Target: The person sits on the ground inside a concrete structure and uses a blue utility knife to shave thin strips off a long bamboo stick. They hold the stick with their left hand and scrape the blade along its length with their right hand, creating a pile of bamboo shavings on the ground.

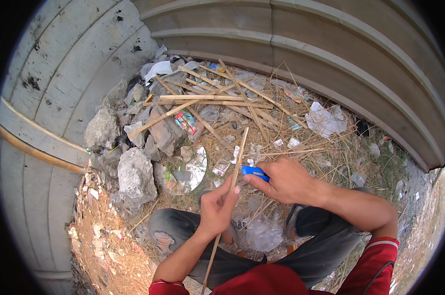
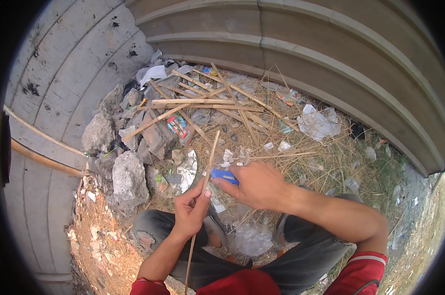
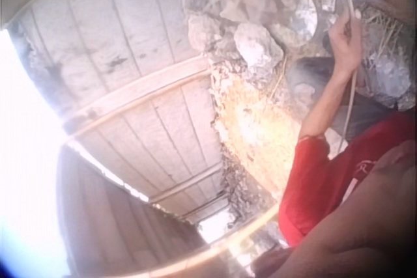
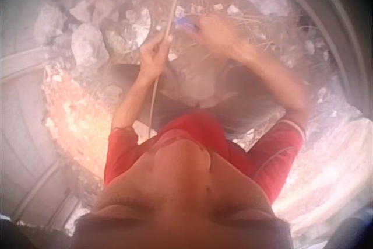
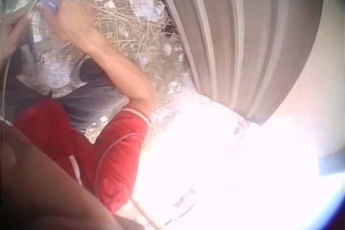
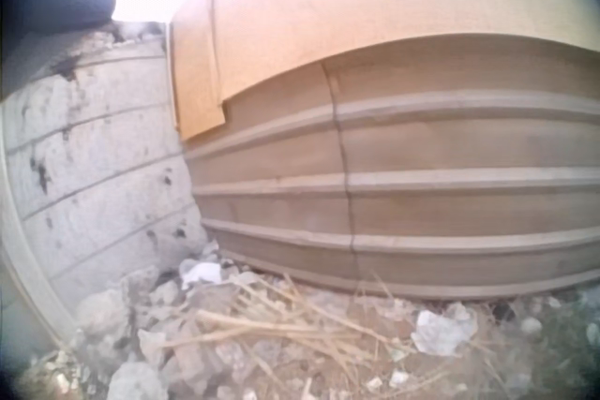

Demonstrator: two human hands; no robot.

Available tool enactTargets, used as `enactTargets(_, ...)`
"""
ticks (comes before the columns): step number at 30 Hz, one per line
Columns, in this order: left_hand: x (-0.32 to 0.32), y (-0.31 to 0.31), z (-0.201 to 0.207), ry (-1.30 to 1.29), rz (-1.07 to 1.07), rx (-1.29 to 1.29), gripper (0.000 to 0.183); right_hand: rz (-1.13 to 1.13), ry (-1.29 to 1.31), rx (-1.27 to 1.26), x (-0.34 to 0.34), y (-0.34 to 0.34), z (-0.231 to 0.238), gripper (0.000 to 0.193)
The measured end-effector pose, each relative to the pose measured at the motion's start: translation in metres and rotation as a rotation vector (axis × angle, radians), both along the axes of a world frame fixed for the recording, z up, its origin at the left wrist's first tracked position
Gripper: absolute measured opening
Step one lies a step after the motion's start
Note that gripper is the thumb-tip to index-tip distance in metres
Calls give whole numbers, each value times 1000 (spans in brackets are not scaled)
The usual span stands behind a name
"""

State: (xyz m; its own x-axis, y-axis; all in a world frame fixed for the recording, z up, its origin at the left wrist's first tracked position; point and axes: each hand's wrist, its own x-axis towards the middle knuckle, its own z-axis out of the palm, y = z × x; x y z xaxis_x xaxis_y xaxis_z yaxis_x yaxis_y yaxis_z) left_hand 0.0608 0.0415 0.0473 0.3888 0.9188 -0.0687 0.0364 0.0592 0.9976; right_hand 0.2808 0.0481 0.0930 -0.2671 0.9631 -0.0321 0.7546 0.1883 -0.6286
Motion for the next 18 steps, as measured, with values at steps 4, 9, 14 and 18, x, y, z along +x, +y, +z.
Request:
enactTargets(4,-2,-3,-4,-40,-60,-131,42,-127,9,54,11,17,-16,57)
enactTargets(9,-4,-21,-2,-111,-220,-222,41,-432,102,179,77,65,8,59)
enactTargets(14,-5,0,1,-226,-137,-375,43,-34,13,40,22,2,16,53)
enactTargets(18,-5,-3,6,-226,-124,-391,43,7,-78,-20,-4,-4,2,54)
